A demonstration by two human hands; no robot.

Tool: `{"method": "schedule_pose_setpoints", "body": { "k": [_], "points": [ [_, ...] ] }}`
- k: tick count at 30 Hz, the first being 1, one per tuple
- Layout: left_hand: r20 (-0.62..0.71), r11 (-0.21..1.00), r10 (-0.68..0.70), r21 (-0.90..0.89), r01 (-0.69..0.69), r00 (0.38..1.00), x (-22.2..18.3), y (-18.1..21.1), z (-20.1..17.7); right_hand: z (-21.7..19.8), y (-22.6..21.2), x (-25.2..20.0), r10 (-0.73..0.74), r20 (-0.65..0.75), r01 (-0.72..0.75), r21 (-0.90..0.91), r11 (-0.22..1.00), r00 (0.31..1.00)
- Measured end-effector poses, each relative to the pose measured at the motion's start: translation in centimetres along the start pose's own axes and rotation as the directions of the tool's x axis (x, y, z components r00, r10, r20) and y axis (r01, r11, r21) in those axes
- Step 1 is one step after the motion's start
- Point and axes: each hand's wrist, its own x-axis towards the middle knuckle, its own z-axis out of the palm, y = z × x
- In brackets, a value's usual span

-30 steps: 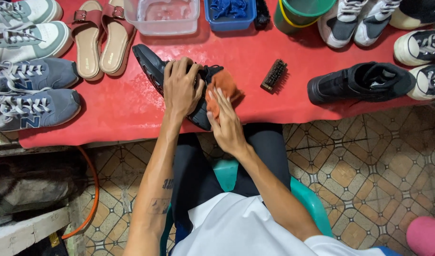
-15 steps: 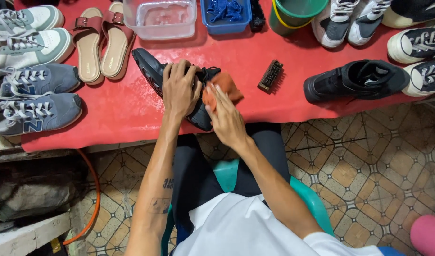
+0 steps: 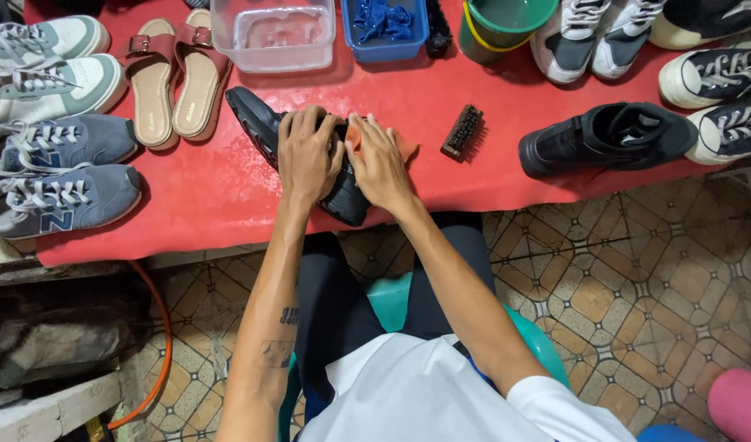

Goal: The person is cleaning the upper part of a black sneaker by brushing it with a small brush and wiping it with a cloth.

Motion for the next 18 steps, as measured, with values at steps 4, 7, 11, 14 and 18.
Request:
{"method": "schedule_pose_setpoints", "body": {
  "k": [4, 7, 11, 14, 18],
  "points": [
    [-0.002, 1.000, -0.013, 0.001, 0.013, 1.000, 0.1, 0.2, 0.0, -1.8, -1.8, -2.6, -0.025, 0.007, 0.025, -0.024, 0.999, 1.000],
    [0.020, 1.000, -0.018, 0.016, 0.018, 1.000, 0.0, 0.4, -0.4, -3.3, -2.3, -5.9, -0.072, 0.019, 0.073, -0.089, 0.993, 0.997],
    [0.018, 1.000, -0.022, 0.000, 0.022, 1.000, -0.1, 0.3, -0.3, -8.2, -4.1, -7.0, 0.012, 0.013, -0.014, 0.157, 0.988, 1.000],
    [0.005, 0.999, -0.029, -0.019, 0.030, 1.000, -0.3, 0.3, -0.5, -12.7, -4.3, -6.1, 0.081, -0.131, -0.034, 0.329, 0.944, 0.988],
    [-0.017, 0.998, -0.037, -0.044, 0.036, 0.999, -0.4, 0.0, -0.3, -17.8, -2.8, -4.3, 0.084, -0.502, 0.001, 0.167, 0.986, 0.861]
  ]
}}
